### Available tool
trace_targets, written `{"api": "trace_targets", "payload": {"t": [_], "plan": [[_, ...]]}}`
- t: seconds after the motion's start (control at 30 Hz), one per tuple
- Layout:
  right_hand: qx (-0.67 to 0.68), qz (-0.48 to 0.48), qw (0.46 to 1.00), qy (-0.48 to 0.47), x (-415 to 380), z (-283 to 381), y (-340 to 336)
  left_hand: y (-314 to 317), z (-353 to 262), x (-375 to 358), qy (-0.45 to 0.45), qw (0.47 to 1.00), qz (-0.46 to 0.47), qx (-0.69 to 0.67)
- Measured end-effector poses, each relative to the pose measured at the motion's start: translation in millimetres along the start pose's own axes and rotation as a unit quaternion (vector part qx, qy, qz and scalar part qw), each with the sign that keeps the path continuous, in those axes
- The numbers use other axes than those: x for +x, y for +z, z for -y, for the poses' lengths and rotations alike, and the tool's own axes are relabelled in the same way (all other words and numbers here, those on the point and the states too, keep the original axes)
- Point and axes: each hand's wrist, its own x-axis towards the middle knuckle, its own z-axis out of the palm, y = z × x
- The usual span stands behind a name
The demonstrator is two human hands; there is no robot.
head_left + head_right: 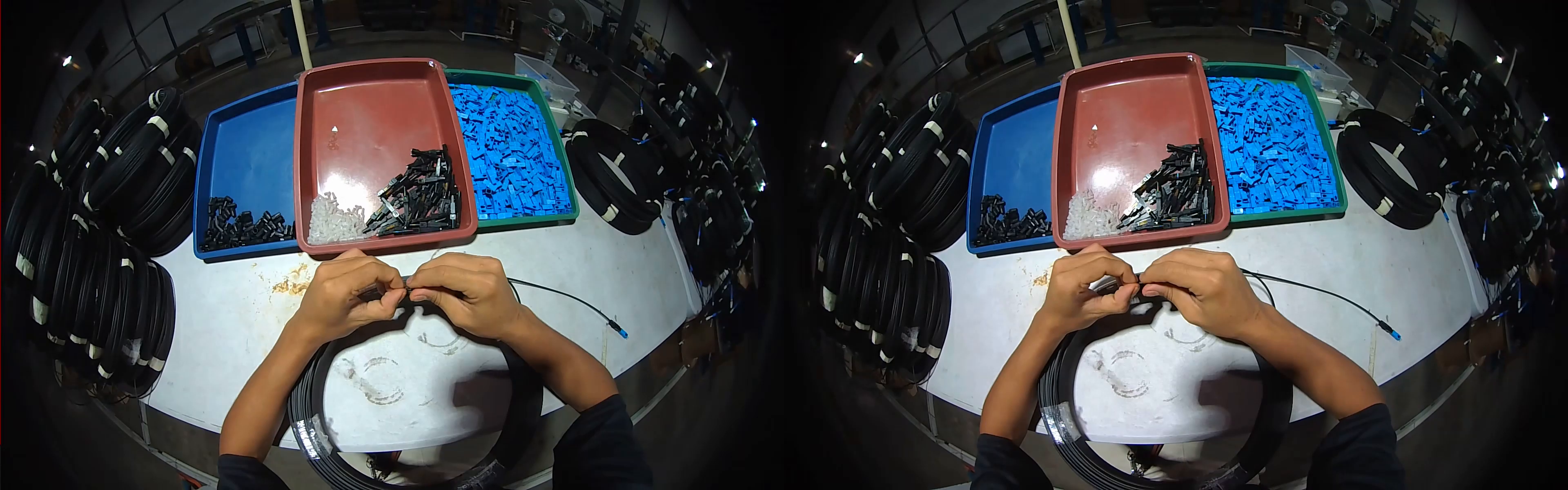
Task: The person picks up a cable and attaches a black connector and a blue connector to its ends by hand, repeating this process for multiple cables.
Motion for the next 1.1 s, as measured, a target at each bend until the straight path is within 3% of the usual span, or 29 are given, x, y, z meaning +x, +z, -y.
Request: {"api": "trace_targets", "payload": {"t": [0.53, 0.63, 0.77, 0.87, 0.97, 1.03, 1.1], "plan": [[-0.011, 0.035, 0.999, -0.012, -2.2, 2.4, -3.7, -4.7, -0.2, -0.2, 0.024, 0.999, 0.034, 0.003], [-0.008, 0.03, 0.999, -0.009, -2.8, 2.8, -3.5, -7.7, 0.2, -1.3, -0.033, 0.999, -0.01, -0.038], [-0.006, 0.029, 1.0, 0.006, -3.0, 2.8, -4.6, -4.8, 14.8, -11.1, -0.195, 0.949, -0.176, -0.176], [-0.002, 0.025, 1.0, 0.007, -3.3, 2.4, -6.3, -12.0, 19.2, -2.1, -0.218, 0.955, -0.179, -0.087], [0.0, 0.027, 1.0, 0.01, -3.7, 3.2, -6.7, -21.3, 34.6, 15.4, -0.267, 0.957, -0.111, -0.02], [0.004, 0.036, 0.999, 0.016, -4.0, 2.6, -6.9, -26.4, 52.6, 29.7, -0.144, 0.98, -0.027, 0.134], [0.004, 0.039, 0.999, 0.019, -4.7, 1.1, -6.7, -23.7, 60.7, 44.2, -0.141, 0.98, -0.007, 0.143]]}}
